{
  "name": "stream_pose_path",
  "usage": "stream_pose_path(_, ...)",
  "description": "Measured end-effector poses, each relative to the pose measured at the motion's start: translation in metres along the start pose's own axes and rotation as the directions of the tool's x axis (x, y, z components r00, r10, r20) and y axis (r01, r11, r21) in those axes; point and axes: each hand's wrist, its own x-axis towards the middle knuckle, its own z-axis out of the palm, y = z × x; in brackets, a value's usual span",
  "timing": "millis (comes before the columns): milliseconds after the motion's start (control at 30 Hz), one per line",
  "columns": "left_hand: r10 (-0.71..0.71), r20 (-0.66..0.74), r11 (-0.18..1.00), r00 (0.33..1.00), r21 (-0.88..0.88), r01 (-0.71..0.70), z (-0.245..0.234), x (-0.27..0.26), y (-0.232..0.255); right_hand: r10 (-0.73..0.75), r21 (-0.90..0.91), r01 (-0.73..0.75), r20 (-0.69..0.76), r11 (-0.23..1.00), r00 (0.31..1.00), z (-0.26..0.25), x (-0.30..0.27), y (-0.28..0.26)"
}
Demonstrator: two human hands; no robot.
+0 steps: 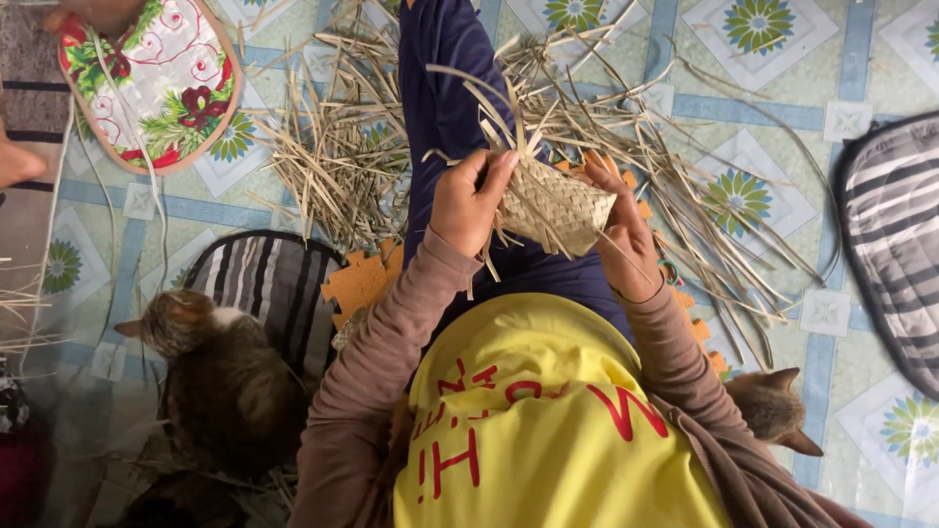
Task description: Weaving a small container from dried plant fibers and trimming the edges with scissors
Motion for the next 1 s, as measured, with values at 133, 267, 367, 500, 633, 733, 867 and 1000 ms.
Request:
stream_pose_path(133, -0.045, 0.009, 0.999, 0.999, -0.013, 0.046, 0.005, 0.004, -0.006, 0.065, 0.062, -0.069, 0.055, 0.996, 0.996, -0.002, 0.003, -0.008)
stream_pose_path(267, 0.007, -0.059, 0.994, 0.998, 0.114, 0.000, 0.010, -0.003, 0.020, -0.024, -0.128, 0.023, -0.006, 0.991, 1.000, -0.001, -0.004, 0.013)
stream_pose_path(367, 0.116, -0.121, 0.979, 0.986, 0.179, -0.094, 0.015, -0.010, 0.036, -0.034, -0.181, 0.027, -0.037, 0.983, 0.999, -0.008, -0.004, 0.029)
stream_pose_path(500, 0.400, -0.149, 0.907, 0.904, 0.204, -0.368, 0.018, -0.014, 0.032, 0.152, 0.181, -0.157, 0.043, 0.971, 0.987, -0.008, -0.005, 0.018)
stream_pose_path(633, 0.666, -0.047, 0.703, 0.745, 0.375, -0.604, 0.008, -0.015, -0.041, 0.123, 0.586, -0.186, 0.146, 0.788, 0.982, -0.017, -0.012, 0.022)
stream_pose_path(733, 0.824, 0.056, 0.498, 0.563, 0.399, -0.769, -0.003, -0.013, -0.030, 0.245, 0.633, -0.262, 0.117, 0.728, 0.962, -0.018, -0.020, 0.031)
stream_pose_path(867, 0.849, 0.119, 0.447, 0.515, 0.358, -0.820, -0.005, -0.004, -0.014, 0.337, 0.488, -0.318, 0.051, 0.813, 0.940, -0.021, -0.029, 0.040)
stream_pose_path(1000, 0.863, 0.143, 0.375, 0.485, 0.463, -0.803, -0.001, 0.013, -0.026, 0.365, 0.381, -0.328, -0.025, 0.864, 0.931, -0.019, -0.032, 0.048)
